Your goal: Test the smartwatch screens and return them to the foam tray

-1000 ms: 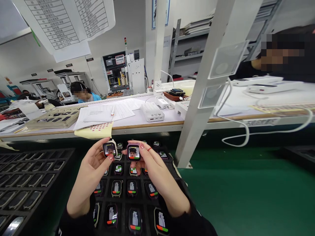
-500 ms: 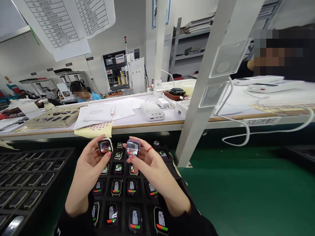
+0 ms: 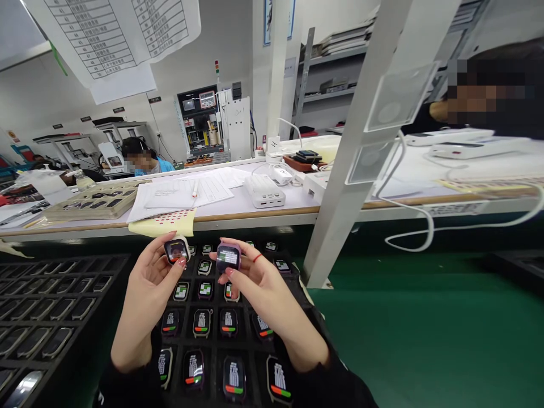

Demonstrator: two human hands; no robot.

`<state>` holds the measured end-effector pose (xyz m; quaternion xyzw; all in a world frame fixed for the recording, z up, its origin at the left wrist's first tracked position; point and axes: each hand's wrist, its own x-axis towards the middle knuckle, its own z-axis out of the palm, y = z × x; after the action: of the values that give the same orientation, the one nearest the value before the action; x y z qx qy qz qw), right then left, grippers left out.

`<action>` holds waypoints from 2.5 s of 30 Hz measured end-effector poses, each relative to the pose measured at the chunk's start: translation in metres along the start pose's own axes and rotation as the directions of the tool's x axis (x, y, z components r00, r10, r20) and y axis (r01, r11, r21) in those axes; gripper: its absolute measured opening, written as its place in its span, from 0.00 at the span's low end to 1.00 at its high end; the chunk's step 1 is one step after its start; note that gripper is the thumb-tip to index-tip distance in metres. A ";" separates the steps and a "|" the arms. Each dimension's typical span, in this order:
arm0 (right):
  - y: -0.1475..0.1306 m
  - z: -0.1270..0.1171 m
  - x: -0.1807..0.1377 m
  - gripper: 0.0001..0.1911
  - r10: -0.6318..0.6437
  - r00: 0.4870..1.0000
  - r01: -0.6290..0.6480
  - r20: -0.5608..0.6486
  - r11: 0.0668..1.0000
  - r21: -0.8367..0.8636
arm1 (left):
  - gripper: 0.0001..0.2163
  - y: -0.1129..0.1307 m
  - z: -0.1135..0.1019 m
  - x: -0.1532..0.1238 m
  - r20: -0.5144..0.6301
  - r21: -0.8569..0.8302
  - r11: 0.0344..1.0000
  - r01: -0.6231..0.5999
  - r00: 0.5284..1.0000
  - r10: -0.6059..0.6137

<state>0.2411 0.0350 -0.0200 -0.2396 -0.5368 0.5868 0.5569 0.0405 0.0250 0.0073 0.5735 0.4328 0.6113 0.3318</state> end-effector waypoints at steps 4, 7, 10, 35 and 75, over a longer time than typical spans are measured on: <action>-0.001 0.000 0.000 0.20 0.002 1.000 -0.002 -0.003 1.000 -0.010 | 0.17 0.000 0.001 -0.001 0.012 0.005 1.000 -0.004 1.000 0.004; -0.002 0.002 0.001 0.21 0.002 1.000 -0.002 -0.019 1.000 -0.018 | 0.17 0.000 0.003 -0.002 0.035 -0.006 1.000 -0.006 0.999 0.006; -0.004 0.005 0.002 0.22 0.010 0.999 -0.011 -0.033 0.999 -0.034 | 0.14 0.001 0.004 -0.003 0.041 0.021 1.000 0.004 0.999 -0.004; -0.004 0.009 0.000 0.23 0.054 0.996 -0.059 -0.074 0.997 -0.057 | 0.15 0.002 0.006 -0.005 0.116 0.029 0.999 0.019 0.993 -0.023; 0.022 -0.130 0.008 0.15 0.547 0.791 -0.595 -0.274 0.582 -0.555 | 0.15 -0.109 -0.113 0.032 -0.157 0.706 0.589 0.394 0.898 -0.412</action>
<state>0.3443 0.0940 -0.0774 -0.5879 -0.5708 0.5169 0.2478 -0.0847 0.0808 -0.0750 0.5507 0.7519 0.2930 0.2134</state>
